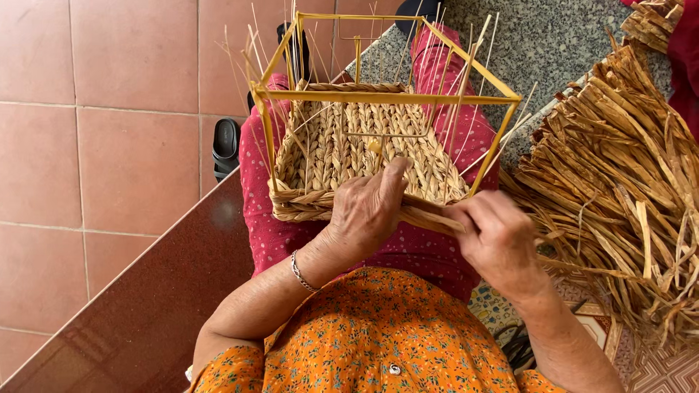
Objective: The person weaves dried palm leaves into a rectangular basket frame held on their lap. They interlace the leaves through vertical stakes, trim excess with scissors, and continue weaving to build up the basket walls.
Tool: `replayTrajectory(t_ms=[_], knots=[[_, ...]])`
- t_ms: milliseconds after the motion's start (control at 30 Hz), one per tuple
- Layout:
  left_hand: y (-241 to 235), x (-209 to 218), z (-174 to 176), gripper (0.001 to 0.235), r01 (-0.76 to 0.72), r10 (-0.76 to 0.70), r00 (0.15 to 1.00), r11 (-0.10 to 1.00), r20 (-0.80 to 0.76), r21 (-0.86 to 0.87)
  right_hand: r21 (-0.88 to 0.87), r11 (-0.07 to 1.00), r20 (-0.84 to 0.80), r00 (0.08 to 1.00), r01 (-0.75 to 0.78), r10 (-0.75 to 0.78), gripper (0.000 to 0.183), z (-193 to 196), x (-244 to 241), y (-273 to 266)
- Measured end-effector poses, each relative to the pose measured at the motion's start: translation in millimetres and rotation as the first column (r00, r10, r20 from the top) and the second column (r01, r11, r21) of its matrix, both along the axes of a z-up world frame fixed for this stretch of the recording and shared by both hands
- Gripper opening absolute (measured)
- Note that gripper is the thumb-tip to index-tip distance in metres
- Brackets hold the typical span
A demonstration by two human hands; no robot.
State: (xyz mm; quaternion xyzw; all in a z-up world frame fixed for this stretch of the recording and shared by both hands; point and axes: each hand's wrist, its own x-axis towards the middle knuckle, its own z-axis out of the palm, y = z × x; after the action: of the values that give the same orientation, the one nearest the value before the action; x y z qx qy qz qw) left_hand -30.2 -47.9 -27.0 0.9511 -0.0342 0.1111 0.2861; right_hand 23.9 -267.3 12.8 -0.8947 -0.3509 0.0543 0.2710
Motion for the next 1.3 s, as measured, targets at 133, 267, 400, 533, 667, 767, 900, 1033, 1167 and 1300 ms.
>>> replayTrajectory(t_ms=[133, 267, 400, 533, 667, 767, 900, 1033, 1167, 1300], knots=[[1, -4, 8, 0.057, 0.012, -0.014, 0.997, 1.0, 0.079, 0.023, 0.17, 0.984, 0.415, 0.909, -0.042, -0.032, 0.034, 8, -3, -4], [-1, 3, 13, 0.055, 0.074, -0.079, 0.997, 0.98, 0.018, 0.186, 0.051, 0.991, 0.414, 0.905, -0.127, 0.095, 0.045, 2, -22, 8], [-11, 21, 26, 0.037, 0.455, -0.187, 0.797, 0.811, -0.574, 0.368, 0.013, 0.986, 0.363, 0.92, -0.164, 0.148, 0.037, -3, -21, 11], [-22, 46, 36, 0.035, 0.257, -0.121, 0.569, 0.966, -0.813, 0.036, 0.082, 0.988, 0.214, 0.97, -0.133, 0.113, 0.041, 12, -20, 0], [-26, 52, 35, 0.025, 0.25, -0.096, 0.626, 0.965, -0.774, 0.082, 0.072, 0.991, 0.162, 0.982, -0.11, 0.097, 0.038, 25, -22, -2], [-22, 46, 27, 0.025, 0.21, -0.12, 0.711, 0.977, -0.693, 0.047, 0.072, 0.992, 0.169, 0.982, -0.1, 0.087, 0.034, 27, -19, -1], [-8, 24, 19, 0.02, 0.129, -0.227, 0.932, 0.936, -0.281, -0.329, 0.112, 0.992, 0.073, 0.996, -0.063, 0.055, 0.027, 21, -5, -1], [4, 6, 27, 0.021, 0.249, -0.296, 0.95, 0.909, -0.098, -0.334, 0.104, 0.993, 0.216, 0.976, -0.048, 0.024, 0.025, 24, -4, 4], [12, 4, 46, 0.05, 0.355, -0.396, 0.914, 0.885, -0.085, -0.302, 0.022, 0.984, 0.492, 0.859, -0.176, 0.142, 0.023, 37, -10, 11], [5, 10, 58, 0.036, 0.34, -0.407, 0.888, 0.895, -0.217, -0.288, -0.219, 0.971, 0.514, 0.835, -0.094, 0.197, 0.015, 49, 3, 21]])
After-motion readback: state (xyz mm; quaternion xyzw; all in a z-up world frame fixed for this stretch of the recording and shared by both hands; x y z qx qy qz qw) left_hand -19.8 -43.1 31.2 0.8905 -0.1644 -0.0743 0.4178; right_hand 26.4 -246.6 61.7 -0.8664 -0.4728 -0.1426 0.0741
